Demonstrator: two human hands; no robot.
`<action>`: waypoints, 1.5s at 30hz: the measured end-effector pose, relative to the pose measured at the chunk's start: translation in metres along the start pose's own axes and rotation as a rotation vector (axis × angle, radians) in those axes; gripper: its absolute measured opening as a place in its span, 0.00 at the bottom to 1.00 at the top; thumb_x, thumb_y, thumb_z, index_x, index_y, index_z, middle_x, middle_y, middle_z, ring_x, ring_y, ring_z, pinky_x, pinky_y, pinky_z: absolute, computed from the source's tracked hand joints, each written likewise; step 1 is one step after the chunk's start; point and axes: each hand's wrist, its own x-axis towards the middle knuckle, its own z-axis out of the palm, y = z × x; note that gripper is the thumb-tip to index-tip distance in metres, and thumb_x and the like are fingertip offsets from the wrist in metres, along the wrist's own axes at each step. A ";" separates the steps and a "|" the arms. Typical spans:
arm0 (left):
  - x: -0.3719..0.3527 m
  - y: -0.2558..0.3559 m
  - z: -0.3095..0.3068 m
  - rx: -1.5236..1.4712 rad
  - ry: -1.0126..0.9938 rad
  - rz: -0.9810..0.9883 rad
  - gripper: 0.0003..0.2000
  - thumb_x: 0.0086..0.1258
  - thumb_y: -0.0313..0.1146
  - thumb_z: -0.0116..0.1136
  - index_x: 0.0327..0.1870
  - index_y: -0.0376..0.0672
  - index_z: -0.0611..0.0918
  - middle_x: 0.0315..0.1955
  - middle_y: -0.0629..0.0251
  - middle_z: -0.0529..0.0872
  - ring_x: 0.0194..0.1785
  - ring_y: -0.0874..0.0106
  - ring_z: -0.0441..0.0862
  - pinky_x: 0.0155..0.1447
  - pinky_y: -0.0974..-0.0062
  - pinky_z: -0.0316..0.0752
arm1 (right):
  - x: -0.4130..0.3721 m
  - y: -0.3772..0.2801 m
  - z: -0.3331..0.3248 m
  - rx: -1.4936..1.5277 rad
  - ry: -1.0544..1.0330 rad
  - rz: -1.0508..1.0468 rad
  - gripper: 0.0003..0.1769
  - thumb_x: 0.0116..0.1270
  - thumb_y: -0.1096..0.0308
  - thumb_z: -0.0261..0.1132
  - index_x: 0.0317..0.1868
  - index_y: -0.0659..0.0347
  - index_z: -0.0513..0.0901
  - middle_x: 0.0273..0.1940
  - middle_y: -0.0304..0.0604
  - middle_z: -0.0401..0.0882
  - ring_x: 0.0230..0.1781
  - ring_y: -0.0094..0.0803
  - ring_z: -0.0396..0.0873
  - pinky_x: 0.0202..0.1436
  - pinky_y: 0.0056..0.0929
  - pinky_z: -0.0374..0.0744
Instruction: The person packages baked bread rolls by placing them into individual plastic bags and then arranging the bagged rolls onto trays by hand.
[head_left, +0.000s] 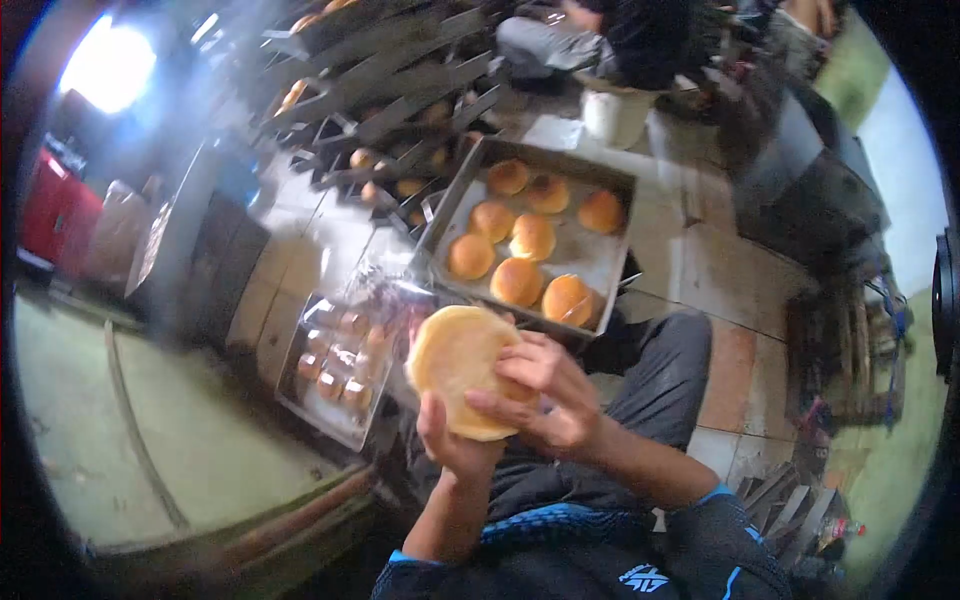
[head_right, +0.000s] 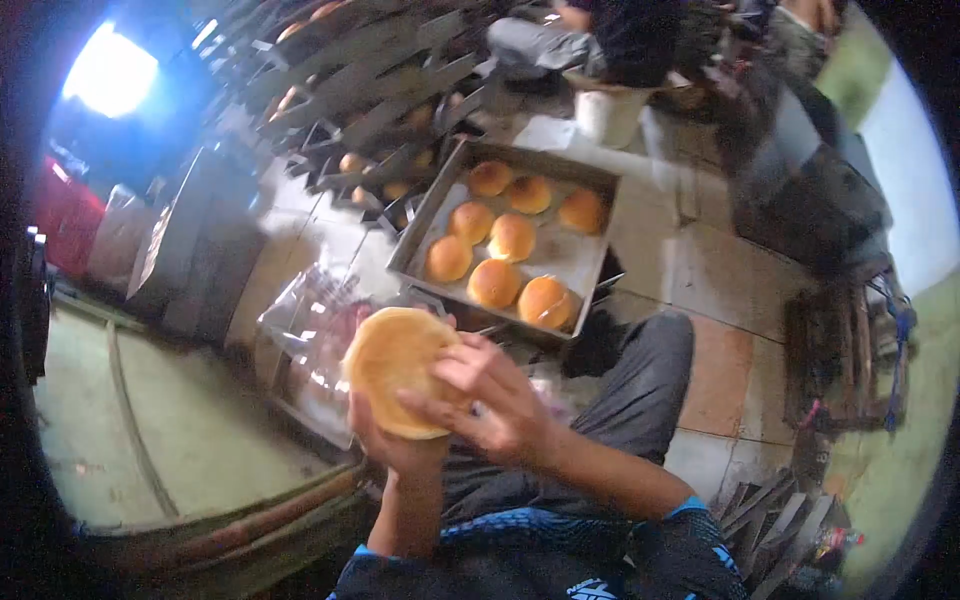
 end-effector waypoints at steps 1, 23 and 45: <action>-0.001 -0.004 -0.003 -0.049 0.041 -0.003 0.42 0.72 0.64 0.43 0.75 0.34 0.64 0.67 0.44 0.74 0.70 0.47 0.73 0.74 0.46 0.68 | 0.000 0.004 0.006 -0.019 0.070 -0.013 0.21 0.54 0.69 0.68 0.51 0.52 0.92 0.50 0.43 0.80 0.54 0.43 0.82 0.66 0.51 0.79; 0.031 -0.003 0.008 -0.172 -0.406 0.102 0.42 0.72 0.62 0.40 0.77 0.35 0.62 0.71 0.39 0.69 0.71 0.45 0.71 0.72 0.46 0.71 | 0.006 -0.010 -0.013 -0.034 -0.134 -0.011 0.31 0.68 0.70 0.60 0.72 0.60 0.73 0.75 0.62 0.63 0.78 0.56 0.63 0.78 0.51 0.68; 0.065 0.012 -0.059 -0.285 0.117 -0.441 0.33 0.73 0.57 0.46 0.69 0.40 0.72 0.56 0.50 0.83 0.54 0.54 0.85 0.50 0.49 0.87 | -0.001 0.021 -0.032 1.414 -1.117 0.633 0.09 0.72 0.69 0.66 0.37 0.68 0.84 0.31 0.42 0.84 0.33 0.33 0.85 0.39 0.33 0.82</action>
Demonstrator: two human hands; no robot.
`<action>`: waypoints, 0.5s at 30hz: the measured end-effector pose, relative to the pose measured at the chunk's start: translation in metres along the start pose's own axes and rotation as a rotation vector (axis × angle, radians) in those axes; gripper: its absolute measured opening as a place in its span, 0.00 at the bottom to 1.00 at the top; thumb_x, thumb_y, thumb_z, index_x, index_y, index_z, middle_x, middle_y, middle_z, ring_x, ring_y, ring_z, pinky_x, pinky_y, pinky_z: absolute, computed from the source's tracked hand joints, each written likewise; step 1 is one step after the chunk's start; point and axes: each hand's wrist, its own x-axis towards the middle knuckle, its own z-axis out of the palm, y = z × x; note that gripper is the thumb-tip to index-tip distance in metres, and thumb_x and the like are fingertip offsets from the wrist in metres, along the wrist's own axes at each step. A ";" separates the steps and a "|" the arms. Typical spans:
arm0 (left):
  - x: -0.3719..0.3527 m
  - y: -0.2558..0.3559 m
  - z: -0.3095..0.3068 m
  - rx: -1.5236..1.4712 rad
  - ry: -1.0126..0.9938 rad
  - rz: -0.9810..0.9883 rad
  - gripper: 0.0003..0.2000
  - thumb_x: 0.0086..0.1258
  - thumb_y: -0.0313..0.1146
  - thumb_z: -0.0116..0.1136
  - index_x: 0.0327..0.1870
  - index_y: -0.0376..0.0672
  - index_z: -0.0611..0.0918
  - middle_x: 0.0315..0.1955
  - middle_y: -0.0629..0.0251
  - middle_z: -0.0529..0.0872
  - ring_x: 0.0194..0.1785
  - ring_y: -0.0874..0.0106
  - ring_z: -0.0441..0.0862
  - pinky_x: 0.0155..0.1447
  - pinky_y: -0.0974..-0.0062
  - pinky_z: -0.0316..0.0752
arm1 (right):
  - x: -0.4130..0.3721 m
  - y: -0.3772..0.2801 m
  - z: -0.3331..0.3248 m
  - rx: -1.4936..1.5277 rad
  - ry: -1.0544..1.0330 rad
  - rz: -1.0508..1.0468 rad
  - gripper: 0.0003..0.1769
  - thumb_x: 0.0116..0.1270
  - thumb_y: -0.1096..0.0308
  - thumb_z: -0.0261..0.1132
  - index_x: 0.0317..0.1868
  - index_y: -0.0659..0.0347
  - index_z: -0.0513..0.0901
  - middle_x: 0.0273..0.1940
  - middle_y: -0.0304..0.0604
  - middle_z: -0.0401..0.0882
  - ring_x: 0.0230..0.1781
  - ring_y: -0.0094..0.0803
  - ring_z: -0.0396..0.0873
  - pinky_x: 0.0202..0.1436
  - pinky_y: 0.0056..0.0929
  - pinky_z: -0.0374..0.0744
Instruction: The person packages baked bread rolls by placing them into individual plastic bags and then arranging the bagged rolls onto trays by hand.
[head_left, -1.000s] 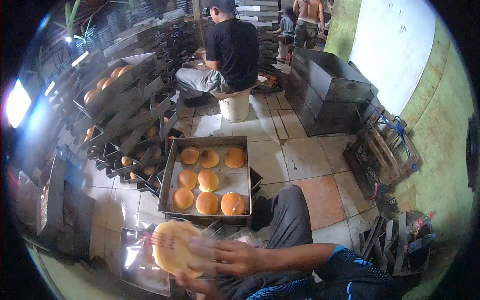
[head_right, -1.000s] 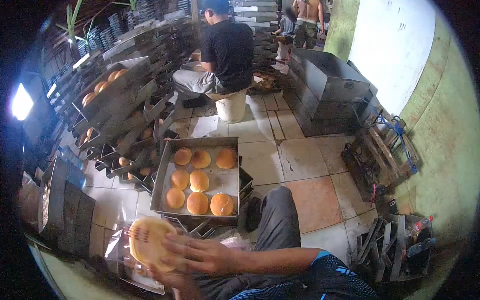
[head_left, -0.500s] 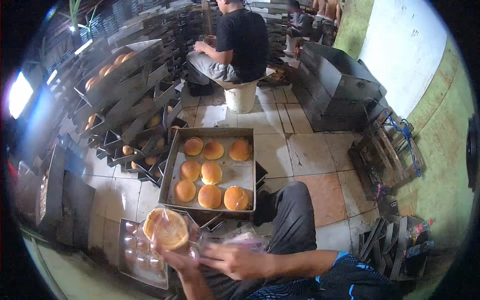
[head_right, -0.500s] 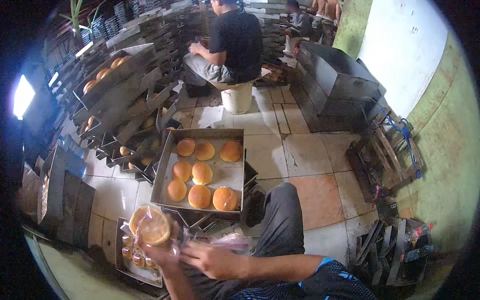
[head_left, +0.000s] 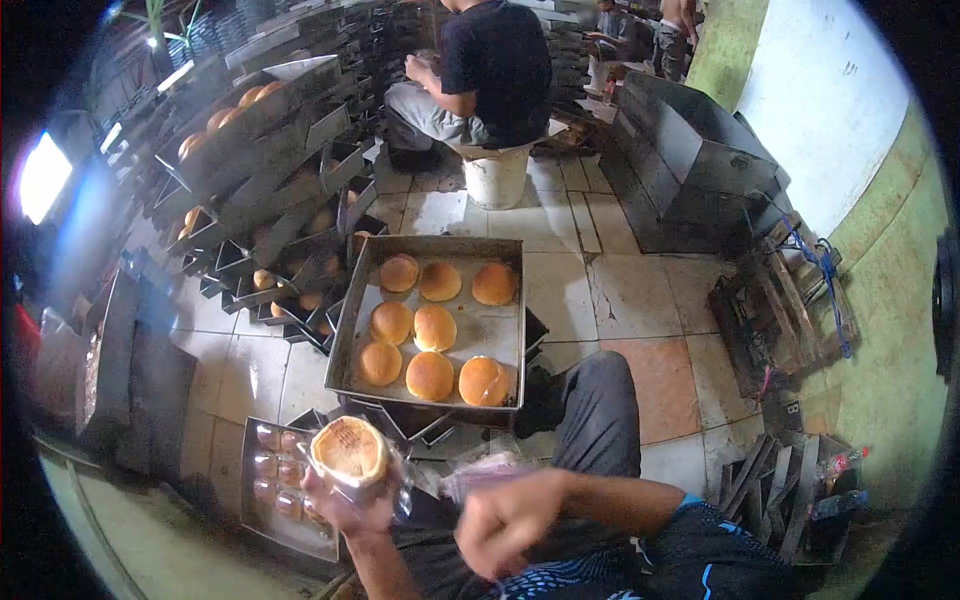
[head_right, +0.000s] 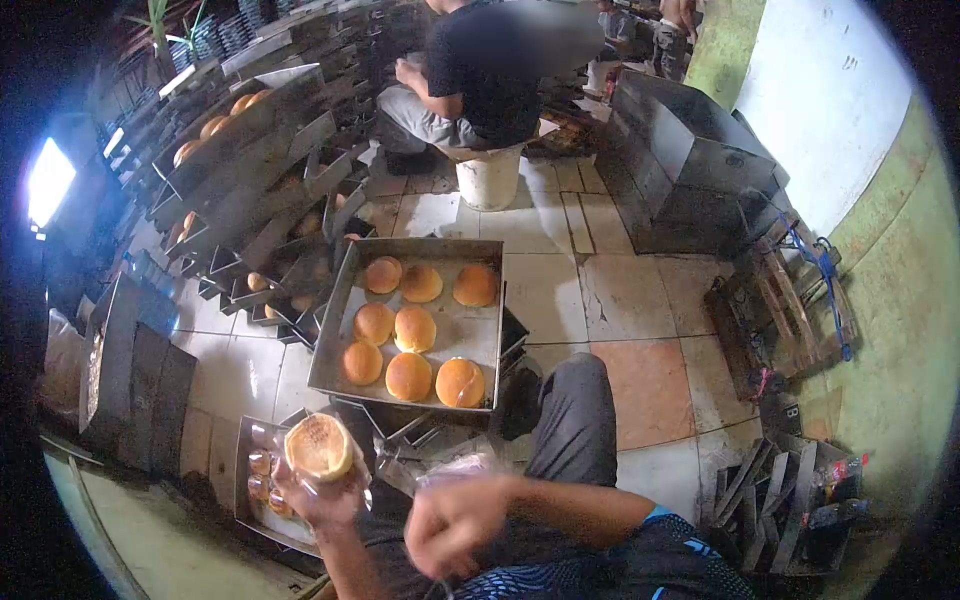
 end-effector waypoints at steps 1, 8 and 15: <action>-0.002 0.002 -0.010 0.061 0.025 -0.036 0.33 0.74 0.58 0.45 0.69 0.41 0.72 0.57 0.51 0.83 0.55 0.54 0.85 0.51 0.50 0.86 | 0.009 0.023 -0.011 -0.409 0.410 -0.112 0.09 0.71 0.67 0.67 0.38 0.65 0.85 0.37 0.42 0.85 0.42 0.37 0.85 0.48 0.35 0.83; -0.036 -0.059 -0.047 0.277 0.094 -0.102 0.35 0.77 0.65 0.43 0.73 0.45 0.69 0.63 0.55 0.78 0.62 0.59 0.79 0.61 0.60 0.79 | 0.035 0.041 -0.004 -0.838 1.378 -0.558 0.10 0.62 0.72 0.76 0.45 0.61 0.90 0.41 0.42 0.85 0.42 0.36 0.82 0.51 0.34 0.80; -0.040 -0.021 -0.084 1.075 0.161 0.968 0.13 0.78 0.35 0.60 0.39 0.32 0.84 0.37 0.53 0.87 0.40 0.61 0.86 0.50 0.63 0.83 | 0.051 0.039 -0.008 -0.200 1.268 -0.429 0.04 0.65 0.75 0.74 0.41 0.61 0.92 0.43 0.41 0.87 0.44 0.28 0.82 0.50 0.27 0.79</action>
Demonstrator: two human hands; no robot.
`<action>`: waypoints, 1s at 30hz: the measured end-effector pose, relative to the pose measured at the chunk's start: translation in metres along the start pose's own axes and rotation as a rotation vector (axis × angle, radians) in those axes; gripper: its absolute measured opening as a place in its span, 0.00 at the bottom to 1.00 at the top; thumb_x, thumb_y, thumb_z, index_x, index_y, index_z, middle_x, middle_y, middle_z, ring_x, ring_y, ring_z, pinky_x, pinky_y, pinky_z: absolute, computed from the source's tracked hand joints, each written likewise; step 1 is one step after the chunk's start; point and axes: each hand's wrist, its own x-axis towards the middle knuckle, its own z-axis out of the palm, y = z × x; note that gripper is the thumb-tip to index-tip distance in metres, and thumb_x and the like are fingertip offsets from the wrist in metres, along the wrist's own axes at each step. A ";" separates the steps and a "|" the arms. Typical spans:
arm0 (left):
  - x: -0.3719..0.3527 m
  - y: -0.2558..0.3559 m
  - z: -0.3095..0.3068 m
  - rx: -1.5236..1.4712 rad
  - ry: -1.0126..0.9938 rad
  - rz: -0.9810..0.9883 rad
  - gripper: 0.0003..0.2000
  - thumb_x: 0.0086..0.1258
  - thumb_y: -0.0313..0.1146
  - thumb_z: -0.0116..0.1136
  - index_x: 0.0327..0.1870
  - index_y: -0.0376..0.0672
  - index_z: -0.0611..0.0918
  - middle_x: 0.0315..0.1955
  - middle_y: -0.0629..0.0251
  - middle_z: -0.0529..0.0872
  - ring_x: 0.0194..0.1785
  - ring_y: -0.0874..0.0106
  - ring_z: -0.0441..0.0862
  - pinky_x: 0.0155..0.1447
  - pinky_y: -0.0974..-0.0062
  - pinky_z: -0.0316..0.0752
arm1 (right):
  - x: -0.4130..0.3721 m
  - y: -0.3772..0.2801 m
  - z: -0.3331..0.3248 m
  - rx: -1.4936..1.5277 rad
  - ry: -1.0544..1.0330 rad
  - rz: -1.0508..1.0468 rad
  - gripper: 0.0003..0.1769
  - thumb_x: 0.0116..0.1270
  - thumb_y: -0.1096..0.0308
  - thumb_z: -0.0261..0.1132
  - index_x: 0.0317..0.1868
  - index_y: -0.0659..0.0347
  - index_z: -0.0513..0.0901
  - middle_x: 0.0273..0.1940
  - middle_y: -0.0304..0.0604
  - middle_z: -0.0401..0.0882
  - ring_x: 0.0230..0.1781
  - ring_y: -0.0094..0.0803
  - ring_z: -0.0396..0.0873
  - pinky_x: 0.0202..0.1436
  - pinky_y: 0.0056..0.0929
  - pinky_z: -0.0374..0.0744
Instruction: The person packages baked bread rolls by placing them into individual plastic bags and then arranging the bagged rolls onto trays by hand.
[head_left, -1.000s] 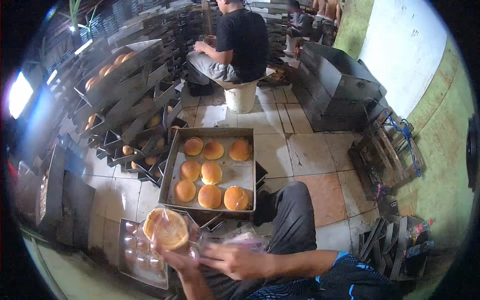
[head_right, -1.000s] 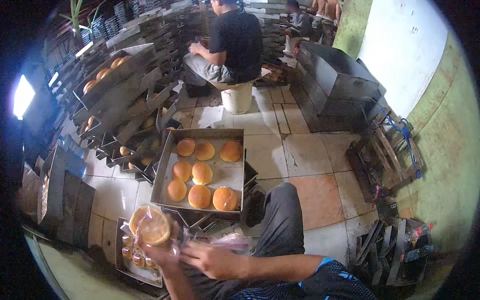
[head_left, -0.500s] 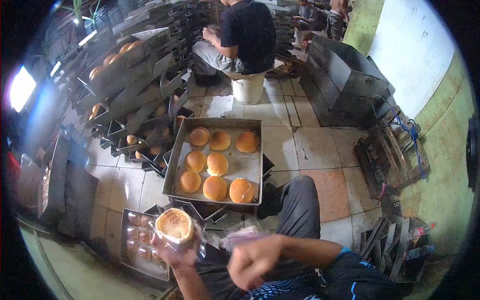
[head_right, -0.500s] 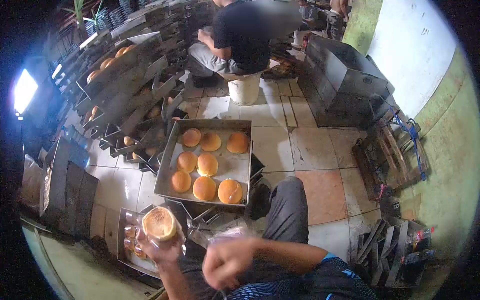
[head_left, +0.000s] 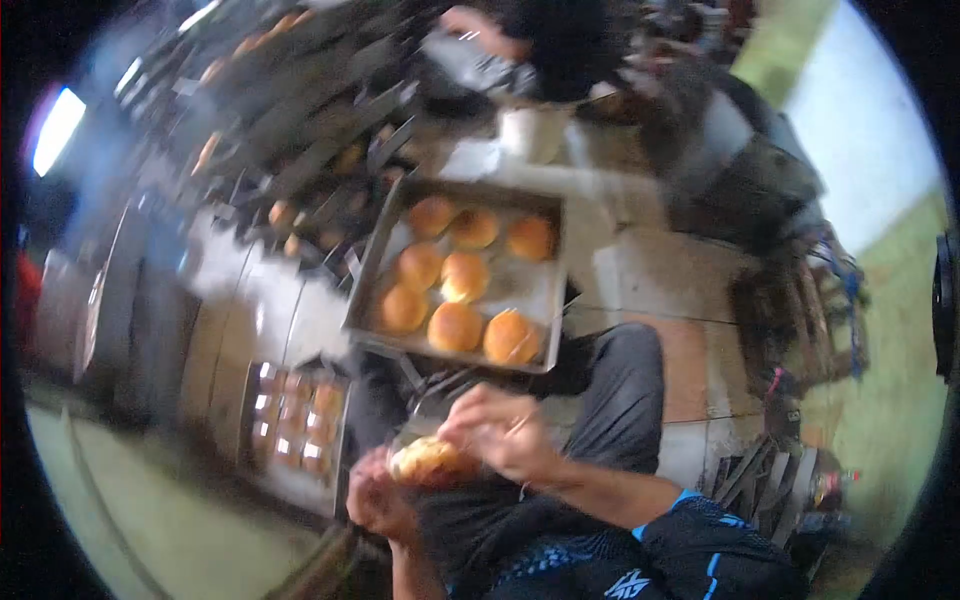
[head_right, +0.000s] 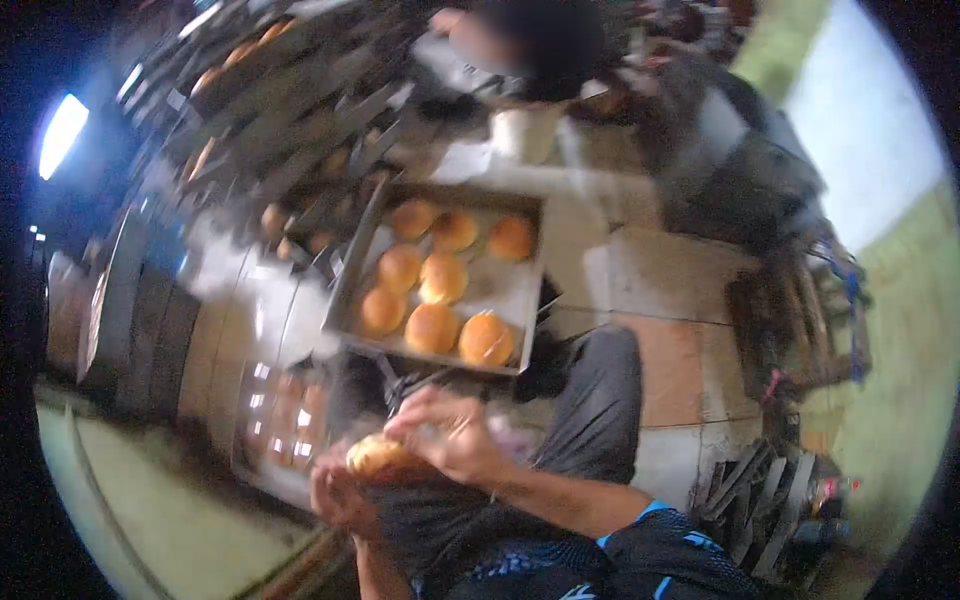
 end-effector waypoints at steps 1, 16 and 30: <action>0.011 0.019 -0.001 0.092 0.024 0.141 0.11 0.77 0.35 0.60 0.38 0.35 0.85 0.37 0.53 0.86 0.40 0.61 0.86 0.48 0.64 0.83 | 0.009 -0.015 -0.002 -0.253 -0.071 -0.136 0.06 0.62 0.73 0.76 0.40 0.61 0.92 0.41 0.41 0.86 0.44 0.31 0.82 0.49 0.29 0.80; 0.038 -0.039 -0.027 0.337 -0.053 0.332 0.07 0.70 0.30 0.69 0.38 0.34 0.88 0.27 0.61 0.84 0.33 0.68 0.83 0.38 0.73 0.78 | 0.055 0.096 0.035 -0.502 -0.138 -0.541 0.05 0.68 0.69 0.72 0.37 0.60 0.86 0.32 0.41 0.78 0.30 0.34 0.79 0.35 0.32 0.79; -0.064 -0.006 -0.077 0.424 -0.044 -0.297 0.06 0.73 0.25 0.64 0.36 0.31 0.86 0.25 0.65 0.85 0.25 0.82 0.79 0.29 0.83 0.76 | -0.075 0.133 0.020 -0.631 0.016 0.423 0.21 0.73 0.64 0.66 0.22 0.66 0.78 0.21 0.52 0.73 0.20 0.46 0.72 0.27 0.43 0.68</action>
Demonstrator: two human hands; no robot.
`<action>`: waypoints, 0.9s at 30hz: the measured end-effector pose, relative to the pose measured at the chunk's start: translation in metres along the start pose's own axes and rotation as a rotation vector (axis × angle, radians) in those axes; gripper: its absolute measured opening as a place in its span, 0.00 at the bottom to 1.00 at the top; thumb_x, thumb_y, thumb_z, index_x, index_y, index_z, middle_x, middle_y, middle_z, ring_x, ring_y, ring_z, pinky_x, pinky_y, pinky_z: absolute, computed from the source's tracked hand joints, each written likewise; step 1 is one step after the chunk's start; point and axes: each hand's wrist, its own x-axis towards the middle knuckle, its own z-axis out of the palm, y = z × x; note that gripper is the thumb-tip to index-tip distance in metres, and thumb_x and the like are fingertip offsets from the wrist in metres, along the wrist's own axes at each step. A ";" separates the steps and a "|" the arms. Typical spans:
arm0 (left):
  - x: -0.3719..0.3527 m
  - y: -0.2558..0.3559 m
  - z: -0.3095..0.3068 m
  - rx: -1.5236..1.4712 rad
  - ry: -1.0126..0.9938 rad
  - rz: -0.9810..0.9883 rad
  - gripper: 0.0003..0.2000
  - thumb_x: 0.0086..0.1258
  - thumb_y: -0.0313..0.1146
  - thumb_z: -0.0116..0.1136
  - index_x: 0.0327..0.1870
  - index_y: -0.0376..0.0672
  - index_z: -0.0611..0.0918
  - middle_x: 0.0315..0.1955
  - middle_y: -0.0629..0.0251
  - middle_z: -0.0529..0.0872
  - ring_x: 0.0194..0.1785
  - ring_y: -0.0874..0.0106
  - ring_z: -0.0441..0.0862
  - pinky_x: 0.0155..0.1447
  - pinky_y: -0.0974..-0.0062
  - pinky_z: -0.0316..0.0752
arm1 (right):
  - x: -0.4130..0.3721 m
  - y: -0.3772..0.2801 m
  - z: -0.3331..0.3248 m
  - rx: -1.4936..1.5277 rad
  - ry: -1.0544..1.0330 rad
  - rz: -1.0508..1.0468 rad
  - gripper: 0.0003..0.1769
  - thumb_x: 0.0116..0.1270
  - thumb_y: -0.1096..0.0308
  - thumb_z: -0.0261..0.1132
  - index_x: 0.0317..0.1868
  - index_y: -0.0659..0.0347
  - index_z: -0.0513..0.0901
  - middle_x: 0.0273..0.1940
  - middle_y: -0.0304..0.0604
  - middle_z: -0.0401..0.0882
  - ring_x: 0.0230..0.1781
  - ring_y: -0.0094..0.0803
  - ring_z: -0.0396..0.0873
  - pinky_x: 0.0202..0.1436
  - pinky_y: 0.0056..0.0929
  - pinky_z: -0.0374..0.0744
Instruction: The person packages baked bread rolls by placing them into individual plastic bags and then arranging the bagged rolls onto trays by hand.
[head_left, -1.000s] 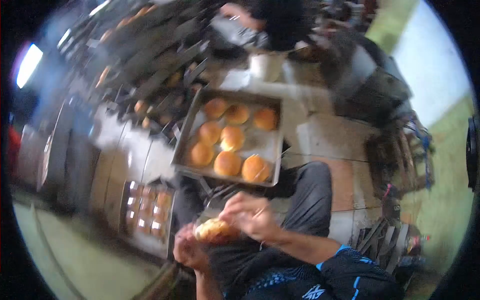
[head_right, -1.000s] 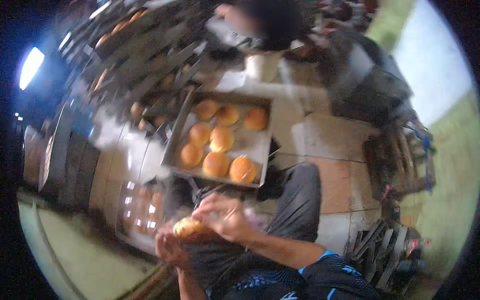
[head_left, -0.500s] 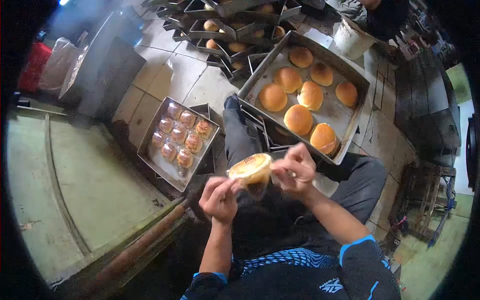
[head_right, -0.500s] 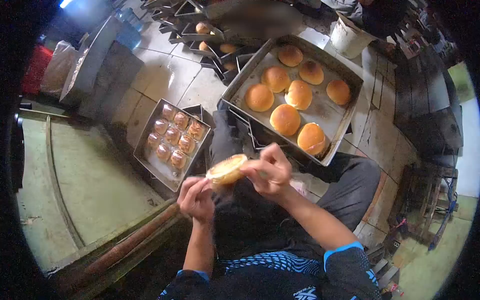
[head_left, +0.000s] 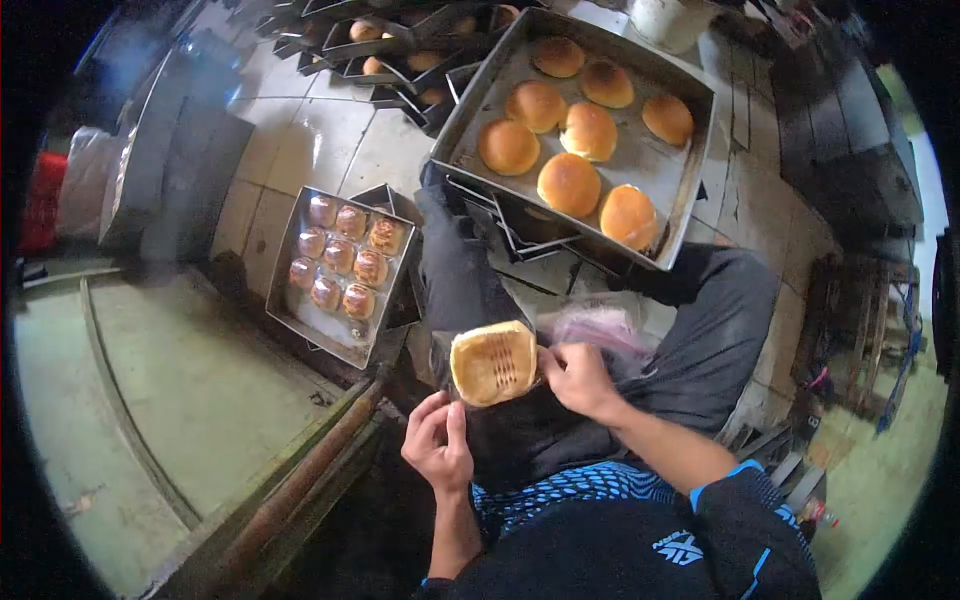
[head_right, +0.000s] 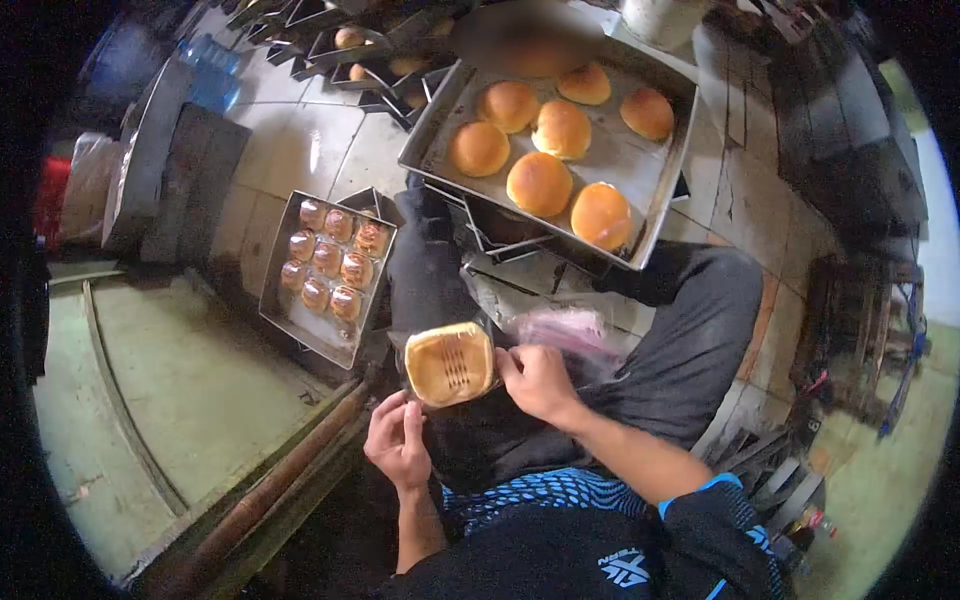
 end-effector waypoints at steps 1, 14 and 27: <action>0.002 0.013 -0.002 -0.048 -0.001 -0.005 0.06 0.73 0.25 0.64 0.36 0.31 0.86 0.26 0.65 0.85 0.25 0.81 0.80 0.29 0.82 0.77 | 0.006 -0.012 -0.015 -0.056 0.020 -0.083 0.20 0.72 0.64 0.67 0.22 0.66 0.79 0.22 0.52 0.75 0.21 0.47 0.74 0.27 0.44 0.69; 0.129 0.060 0.043 -0.323 -0.177 -0.106 0.15 0.74 0.36 0.61 0.53 0.34 0.84 0.33 0.74 0.80 0.31 0.85 0.71 0.35 0.86 0.66 | 0.105 -0.033 -0.056 0.252 -0.154 -0.058 0.41 0.59 0.50 0.78 0.67 0.69 0.77 0.55 0.55 0.86 0.55 0.35 0.85 0.61 0.34 0.80; 0.059 0.021 0.147 0.121 -1.007 0.346 0.11 0.62 0.25 0.65 0.46 0.38 0.87 0.42 0.52 0.86 0.45 0.48 0.85 0.50 0.58 0.81 | 0.070 0.021 -0.153 -0.227 0.164 -0.384 0.03 0.57 0.80 0.67 0.29 0.64 0.86 0.36 0.46 0.89 0.38 0.39 0.88 0.46 0.35 0.84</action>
